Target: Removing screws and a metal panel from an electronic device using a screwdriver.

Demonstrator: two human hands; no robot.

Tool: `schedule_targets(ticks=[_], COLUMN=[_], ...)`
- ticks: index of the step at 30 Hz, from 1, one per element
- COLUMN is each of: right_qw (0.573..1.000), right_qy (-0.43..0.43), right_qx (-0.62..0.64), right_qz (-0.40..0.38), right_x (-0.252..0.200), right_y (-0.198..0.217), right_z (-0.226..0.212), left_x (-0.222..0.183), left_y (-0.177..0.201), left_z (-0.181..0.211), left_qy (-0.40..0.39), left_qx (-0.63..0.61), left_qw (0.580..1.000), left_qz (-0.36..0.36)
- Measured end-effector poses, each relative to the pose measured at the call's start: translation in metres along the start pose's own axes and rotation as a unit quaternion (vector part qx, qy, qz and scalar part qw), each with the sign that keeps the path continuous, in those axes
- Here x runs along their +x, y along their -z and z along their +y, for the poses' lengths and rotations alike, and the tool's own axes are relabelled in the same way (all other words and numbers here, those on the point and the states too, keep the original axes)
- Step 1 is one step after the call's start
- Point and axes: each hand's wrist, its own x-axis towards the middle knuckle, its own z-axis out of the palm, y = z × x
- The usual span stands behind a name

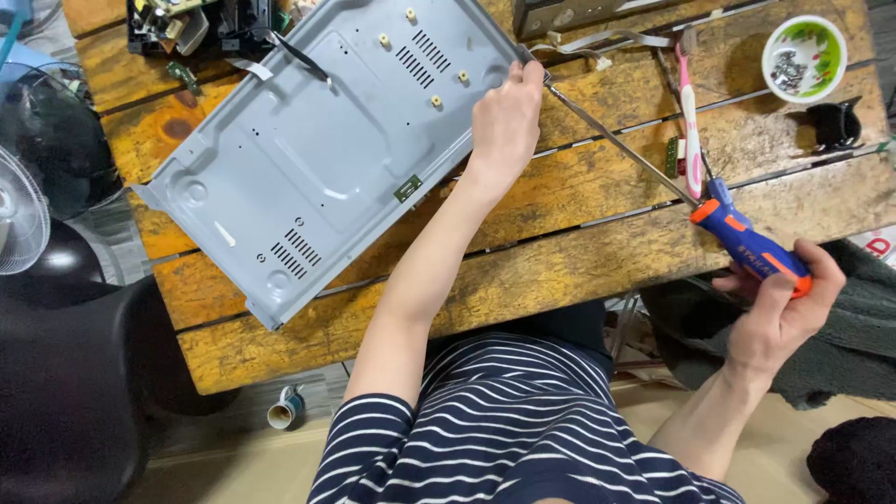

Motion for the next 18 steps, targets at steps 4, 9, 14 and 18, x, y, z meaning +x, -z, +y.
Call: schedule_targets(ticks=[4,9,14,18], right_qw=[0.997,0.997,0.999,0.999], right_qy=[-0.044,-0.058,-0.002,-0.036], right_qx=[0.031,-0.039,-0.037,-0.022], right_qz=[-0.055,0.022,0.011,-0.024], right_x=[0.001,0.002,0.001,0.001], right_y=[0.001,0.009,-0.011,-0.011], right_z=[-0.021,0.014,-0.008,-0.032], left_x=[-0.001,-0.002,-0.002,0.000], left_y=[-0.006,-0.004,-0.006,-0.002], left_z=[-0.001,0.000,0.000,0.002], left_qy=[0.004,0.003,0.003,0.008], left_qx=[0.015,0.011,0.016,0.012], left_qw=[1.000,1.000,1.000,1.000], left_qz=[0.006,0.009,0.010,0.013])
